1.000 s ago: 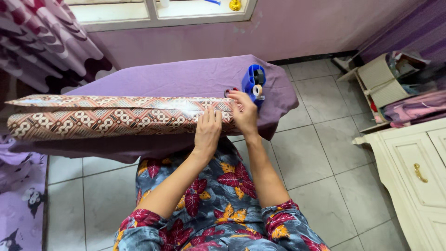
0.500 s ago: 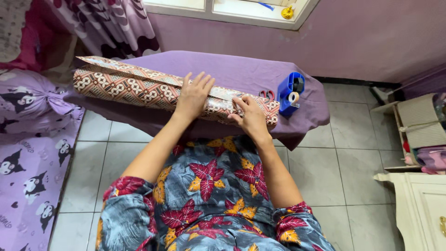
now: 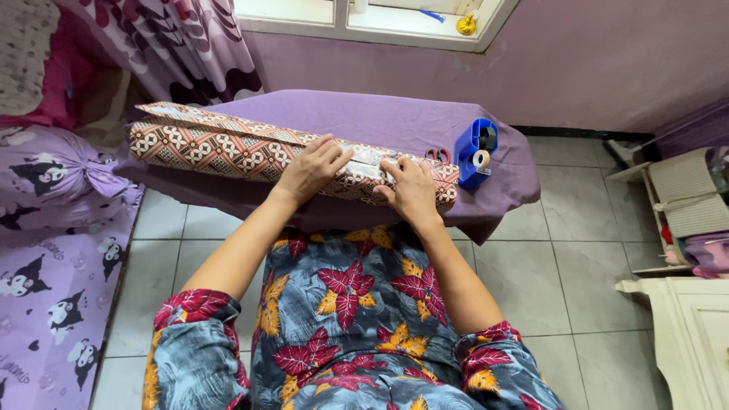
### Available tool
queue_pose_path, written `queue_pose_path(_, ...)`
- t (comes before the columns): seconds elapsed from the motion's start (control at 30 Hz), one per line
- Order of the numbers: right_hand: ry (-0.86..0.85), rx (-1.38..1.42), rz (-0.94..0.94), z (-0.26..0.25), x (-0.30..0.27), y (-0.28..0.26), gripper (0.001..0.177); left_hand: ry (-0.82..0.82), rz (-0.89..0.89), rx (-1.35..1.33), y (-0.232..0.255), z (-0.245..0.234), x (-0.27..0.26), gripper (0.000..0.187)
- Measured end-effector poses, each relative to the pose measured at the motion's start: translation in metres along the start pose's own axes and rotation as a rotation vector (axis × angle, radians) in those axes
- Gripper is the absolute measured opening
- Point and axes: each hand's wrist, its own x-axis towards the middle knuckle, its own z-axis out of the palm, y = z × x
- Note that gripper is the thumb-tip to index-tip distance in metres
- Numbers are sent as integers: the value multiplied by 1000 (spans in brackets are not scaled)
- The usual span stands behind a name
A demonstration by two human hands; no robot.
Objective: The person places a rectangular box on a sheet of patterned wrapping paper, folds the paper around the box, and secures it with tape. They smooth the paper and tape multiple times to ensure a neat finish.
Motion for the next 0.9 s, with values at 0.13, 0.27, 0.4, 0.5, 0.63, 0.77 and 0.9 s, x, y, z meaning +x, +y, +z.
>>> queue_pose_path(0.13, -22, 44, -6, -1, 1, 1, 63, 82, 35, 7, 23, 6, 24, 43)
queue_pose_path(0.27, 8, 43, -9, 1, 1, 1, 66, -1, 97, 13, 26, 30, 39, 20)
queue_pose_path(0.4, 43, 5, -11, 5, -3, -2, 66, 18, 243, 238, 24, 45, 33, 10)
queue_pose_path(0.5, 56, -13, -3, 8, -7, -4, 65, 94, 234, 183, 25, 43, 27, 10)
queue_pose_path(0.63, 61, -21, 6, 13, -7, -3, 62, 18, 97, 59, 33, 28, 30, 8)
queue_pose_path(0.77, 45, -10, 21, 15, -6, 0, 58, -1, -46, -266, 53, 10, 37, 25)
queue_pose_path(0.9, -14, -68, -6, 11, -9, 3, 61, -105, -59, -380, 74, 3, 40, 64)
